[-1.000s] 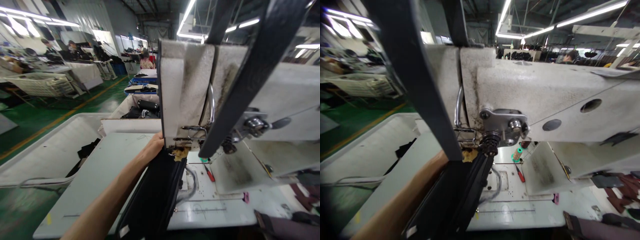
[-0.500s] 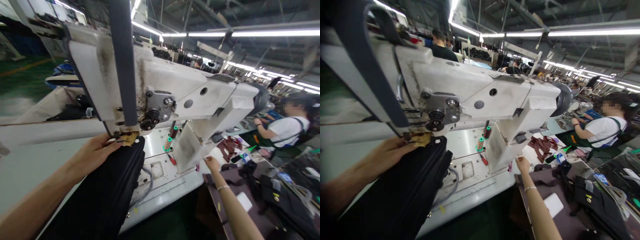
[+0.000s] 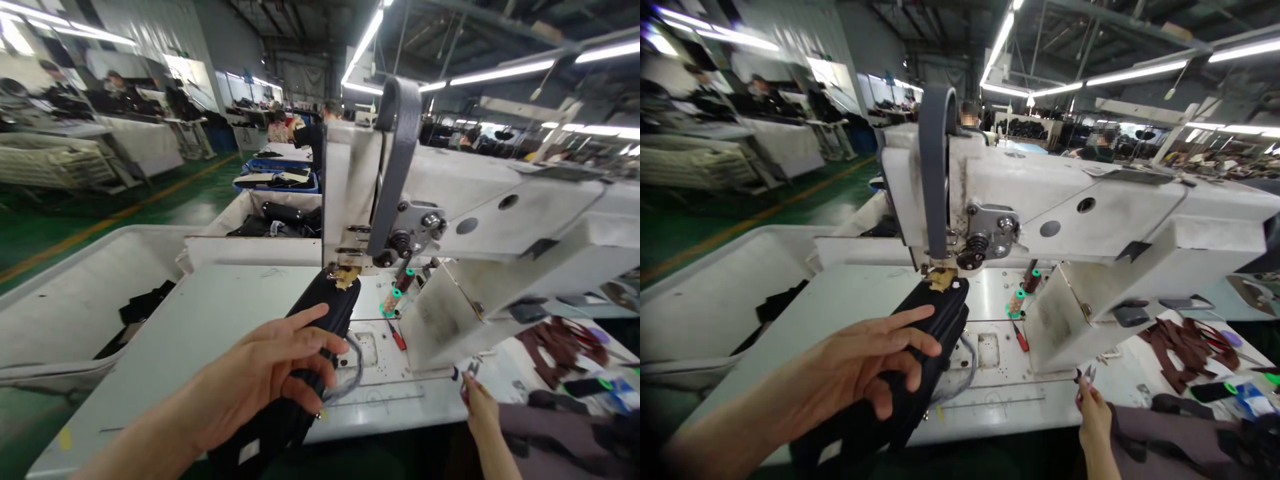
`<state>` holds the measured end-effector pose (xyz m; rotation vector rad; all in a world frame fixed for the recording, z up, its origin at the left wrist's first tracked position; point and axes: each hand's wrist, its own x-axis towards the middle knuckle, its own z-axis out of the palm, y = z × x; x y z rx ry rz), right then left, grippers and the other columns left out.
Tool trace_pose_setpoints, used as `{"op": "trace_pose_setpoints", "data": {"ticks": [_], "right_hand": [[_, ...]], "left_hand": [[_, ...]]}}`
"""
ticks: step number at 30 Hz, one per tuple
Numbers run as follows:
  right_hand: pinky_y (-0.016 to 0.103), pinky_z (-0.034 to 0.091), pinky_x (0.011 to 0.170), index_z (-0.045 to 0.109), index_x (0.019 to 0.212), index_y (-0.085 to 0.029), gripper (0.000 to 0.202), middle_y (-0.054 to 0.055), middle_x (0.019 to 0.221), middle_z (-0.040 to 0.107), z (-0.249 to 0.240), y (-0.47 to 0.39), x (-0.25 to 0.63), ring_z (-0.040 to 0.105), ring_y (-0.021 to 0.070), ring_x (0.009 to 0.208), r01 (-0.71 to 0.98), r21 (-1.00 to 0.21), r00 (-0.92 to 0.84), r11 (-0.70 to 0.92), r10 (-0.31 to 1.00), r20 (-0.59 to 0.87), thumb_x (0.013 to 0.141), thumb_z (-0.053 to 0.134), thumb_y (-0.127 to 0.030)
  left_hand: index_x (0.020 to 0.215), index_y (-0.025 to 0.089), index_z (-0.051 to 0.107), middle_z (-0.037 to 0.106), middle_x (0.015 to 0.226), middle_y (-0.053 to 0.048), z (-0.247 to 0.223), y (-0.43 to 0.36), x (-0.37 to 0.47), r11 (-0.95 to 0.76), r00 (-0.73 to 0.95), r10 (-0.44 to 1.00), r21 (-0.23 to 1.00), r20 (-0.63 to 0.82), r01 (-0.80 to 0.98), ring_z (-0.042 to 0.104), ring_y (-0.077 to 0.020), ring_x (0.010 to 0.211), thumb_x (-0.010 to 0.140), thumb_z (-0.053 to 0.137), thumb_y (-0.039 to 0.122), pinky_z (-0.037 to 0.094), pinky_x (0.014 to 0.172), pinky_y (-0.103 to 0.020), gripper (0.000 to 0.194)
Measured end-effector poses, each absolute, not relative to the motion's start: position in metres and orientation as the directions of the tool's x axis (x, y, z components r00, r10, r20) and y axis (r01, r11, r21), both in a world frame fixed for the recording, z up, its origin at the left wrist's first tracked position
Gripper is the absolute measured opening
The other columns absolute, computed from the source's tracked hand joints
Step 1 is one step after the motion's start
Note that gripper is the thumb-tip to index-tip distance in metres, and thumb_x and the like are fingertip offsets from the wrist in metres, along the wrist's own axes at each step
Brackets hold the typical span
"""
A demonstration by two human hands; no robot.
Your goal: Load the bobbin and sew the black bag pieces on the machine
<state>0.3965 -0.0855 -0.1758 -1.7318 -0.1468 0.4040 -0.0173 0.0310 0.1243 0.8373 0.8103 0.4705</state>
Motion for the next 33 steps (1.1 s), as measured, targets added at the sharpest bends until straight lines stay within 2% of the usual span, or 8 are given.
{"op": "trace_pose_setpoints", "data": {"ticks": [4,9,13,18,21,24,29,33], "right_hand": [[0.031,0.045,0.048,0.056,0.060,-0.021,0.045,-0.001,0.056,0.056,-0.167,-0.106,0.335,0.054,0.0184,0.053,-0.148,-0.973,0.855,-0.177,0.472,-0.216,0.054,0.083,-0.057],[0.021,0.038,0.048,0.064,0.095,-0.022,0.038,-0.003,0.066,0.055,-0.086,-0.088,0.259,0.046,0.0113,0.054,-0.059,-0.994,0.655,-0.089,0.748,-0.106,0.076,0.072,-0.055],[0.023,0.038,0.052,0.070,0.107,-0.020,0.035,-0.001,0.068,0.054,0.032,-0.053,0.214,0.046,0.0124,0.058,0.371,-0.928,0.478,0.039,0.849,0.227,0.082,0.071,-0.044],[0.023,0.028,0.043,0.041,0.147,-0.026,0.061,-0.010,0.053,0.038,0.115,-0.016,0.154,0.033,0.0099,0.044,0.382,-0.883,0.243,0.273,0.892,0.381,0.090,0.062,-0.028],[0.022,0.036,0.045,0.031,0.150,-0.026,0.065,-0.009,0.058,0.045,0.123,0.003,0.128,0.042,0.0108,0.049,0.234,-0.916,0.262,0.325,0.886,0.382,0.091,0.060,-0.026],[0.021,0.036,0.045,0.043,0.138,-0.026,0.045,-0.008,0.062,0.046,0.120,0.014,0.116,0.043,0.0099,0.049,0.145,-0.918,0.304,0.370,0.866,0.397,0.094,0.056,-0.028],[0.024,0.038,0.054,0.053,0.134,-0.028,0.039,-0.006,0.063,0.052,0.102,0.007,0.132,0.050,0.0107,0.053,0.547,-0.705,0.067,0.452,0.815,0.575,0.095,0.053,-0.021],[0.024,0.037,0.052,0.043,0.136,-0.027,0.042,-0.008,0.062,0.045,0.069,-0.016,0.170,0.046,0.0120,0.053,0.464,-0.858,0.292,0.220,0.877,0.382,0.096,0.055,-0.035]], "left_hand": [[0.139,0.017,0.036,0.067,0.096,-0.008,0.124,0.042,-0.008,0.601,0.676,0.599,0.799,-0.429,-0.026,0.065,-0.0175,0.072,0.089,0.063,0.029,0.053,0.044,-0.021,0.058],[0.106,0.018,0.050,0.053,0.070,0.004,0.112,0.051,-0.005,0.549,0.698,0.577,0.834,-0.425,0.054,0.057,-0.0103,0.056,0.092,0.059,0.034,0.039,0.035,-0.012,0.023],[0.088,0.020,0.045,0.048,0.066,0.006,0.103,0.050,-0.001,0.482,0.674,0.615,0.871,-0.409,0.089,0.056,-0.0093,0.050,0.093,0.056,0.045,0.037,0.033,-0.012,0.028],[0.089,0.020,0.044,0.042,0.056,0.009,0.092,0.046,0.005,0.413,0.655,0.654,0.904,-0.378,0.109,0.053,-0.0094,0.041,0.091,0.054,0.054,0.037,0.033,-0.014,0.035],[0.092,0.020,0.046,0.041,0.050,0.010,0.083,0.042,0.008,0.320,0.646,0.680,0.933,-0.346,0.163,0.054,-0.0121,0.038,0.089,0.052,0.058,0.039,0.033,-0.016,0.039],[0.094,0.018,0.049,0.050,0.050,0.007,0.077,0.039,0.009,0.190,0.643,0.711,0.958,-0.284,0.214,0.053,-0.0119,0.035,0.091,0.050,0.052,0.035,0.032,-0.016,0.034],[0.087,0.017,0.054,0.053,0.046,0.004,0.083,0.036,0.004,0.023,0.671,0.703,0.950,-0.236,0.311,0.043,-0.0082,0.032,0.097,0.043,0.042,0.029,0.033,-0.015,0.029],[0.081,0.018,0.048,0.053,0.052,0.004,0.084,0.035,-0.009,0.065,0.752,0.631,0.979,-0.192,0.195,0.044,-0.0067,0.042,0.098,0.048,0.048,0.032,0.041,-0.015,0.034]]}}
